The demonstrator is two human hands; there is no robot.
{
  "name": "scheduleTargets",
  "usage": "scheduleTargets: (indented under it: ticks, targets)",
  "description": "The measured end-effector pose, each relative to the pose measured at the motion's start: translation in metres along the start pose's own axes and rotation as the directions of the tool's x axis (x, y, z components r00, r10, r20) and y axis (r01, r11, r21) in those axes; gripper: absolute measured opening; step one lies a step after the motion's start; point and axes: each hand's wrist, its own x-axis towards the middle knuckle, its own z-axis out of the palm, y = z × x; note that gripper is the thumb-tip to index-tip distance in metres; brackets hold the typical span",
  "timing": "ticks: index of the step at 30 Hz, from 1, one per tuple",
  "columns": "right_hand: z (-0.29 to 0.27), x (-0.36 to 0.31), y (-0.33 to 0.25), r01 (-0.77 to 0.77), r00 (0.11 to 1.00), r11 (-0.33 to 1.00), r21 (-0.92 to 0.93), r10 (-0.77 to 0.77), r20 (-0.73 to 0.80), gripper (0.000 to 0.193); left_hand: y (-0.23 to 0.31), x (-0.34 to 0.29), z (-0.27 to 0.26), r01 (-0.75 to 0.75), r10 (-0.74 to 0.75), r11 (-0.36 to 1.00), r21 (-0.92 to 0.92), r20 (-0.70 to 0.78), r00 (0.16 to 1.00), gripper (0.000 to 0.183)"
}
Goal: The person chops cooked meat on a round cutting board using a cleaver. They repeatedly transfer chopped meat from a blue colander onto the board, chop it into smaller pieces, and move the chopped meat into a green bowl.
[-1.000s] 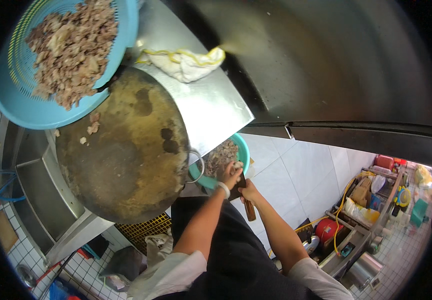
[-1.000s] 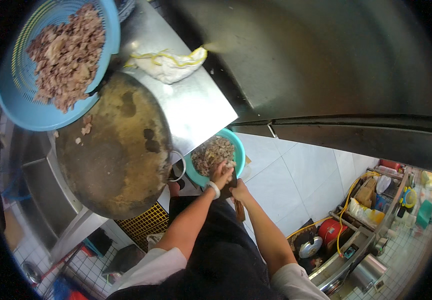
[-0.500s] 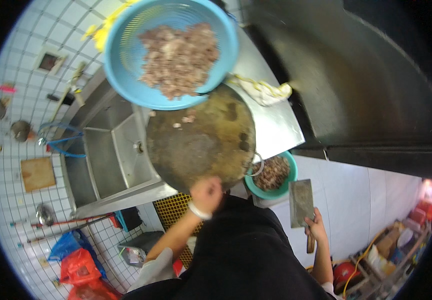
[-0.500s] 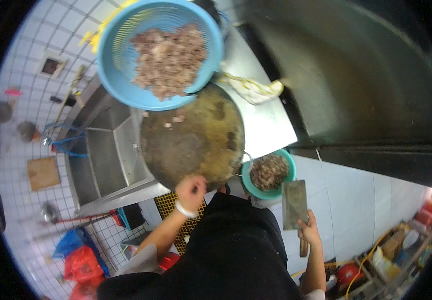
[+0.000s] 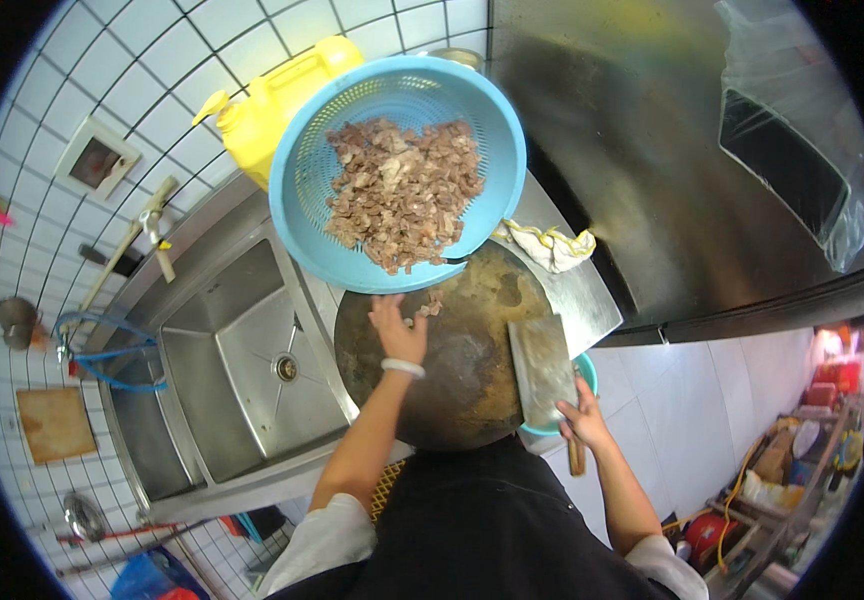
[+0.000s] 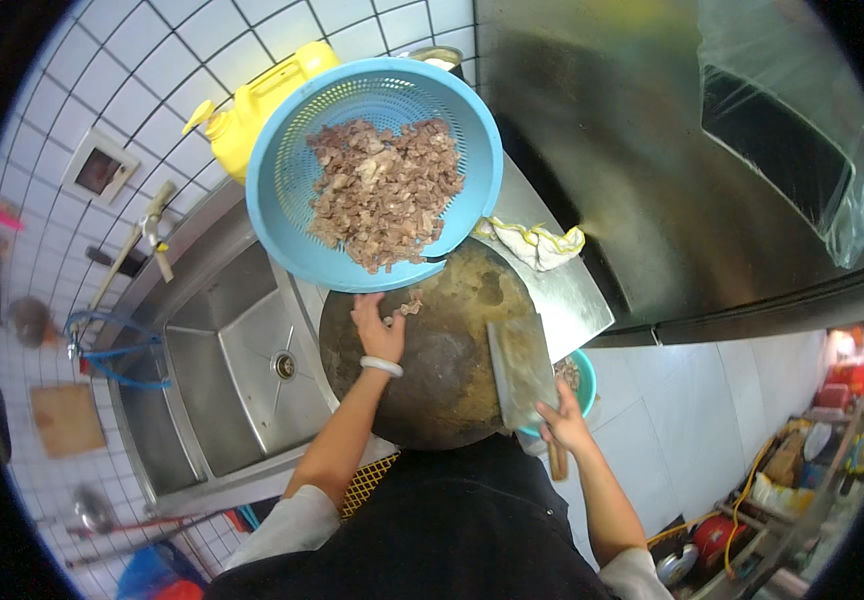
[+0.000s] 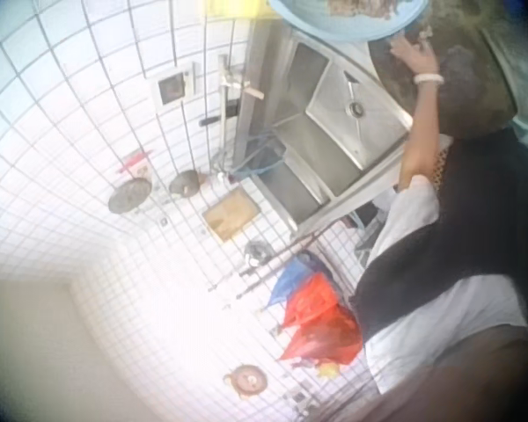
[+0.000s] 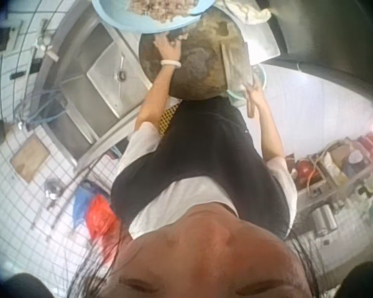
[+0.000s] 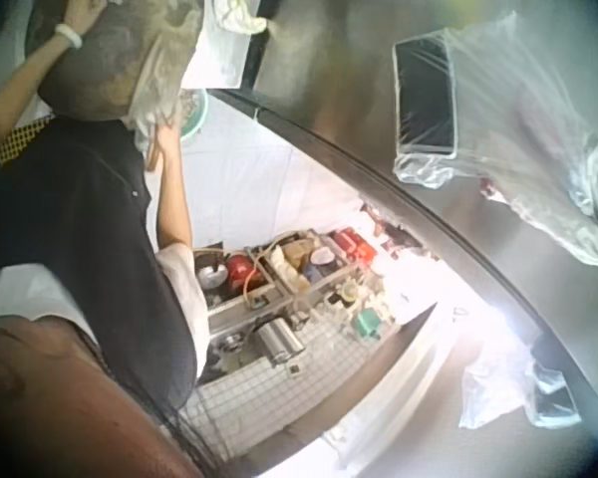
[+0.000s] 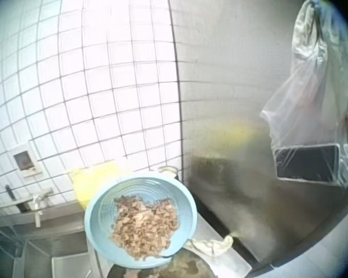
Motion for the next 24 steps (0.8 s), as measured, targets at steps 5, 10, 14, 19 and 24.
scheduleTargets:
  ticks: [5, 10, 14, 19, 24]
  targets:
    - [0.087, 0.058, -0.029, 0.084, 0.996, 0.99, -0.112, -0.079, 0.048, 0.06, 0.042, -0.004, 0.01, -0.088, 0.089, 0.994, -0.061, 0.024, 0.996, 0.033]
    - [0.125, 0.066, -0.014, 0.063, 0.987, 0.955, -0.289, -0.016, 0.161, 0.057, 0.052, -0.026, 0.015, -0.064, 0.103, 0.962, -0.266, 0.136, 0.985, 0.023]
    - [0.141, 0.028, -0.041, 0.144, 0.976, 0.88, -0.452, -0.051, 0.212, 0.04, 0.068, -0.036, 0.01, 0.137, -0.117, 0.897, -0.419, 0.075, 0.99, 0.022]
    - [0.112, -0.02, -0.07, 0.464, 0.874, 0.609, -0.643, -0.432, 0.222, 0.033, 0.078, -0.045, 0.023, 0.503, -0.66, 0.23, -0.833, 0.246, 0.71, 0.026]
    - [0.008, -0.102, -0.081, 0.082, 0.995, 0.959, -0.27, -0.095, -0.038, 0.04, 0.143, -0.064, 0.014, 0.809, -0.253, -0.448, -0.38, 0.922, 0.293, 0.016]
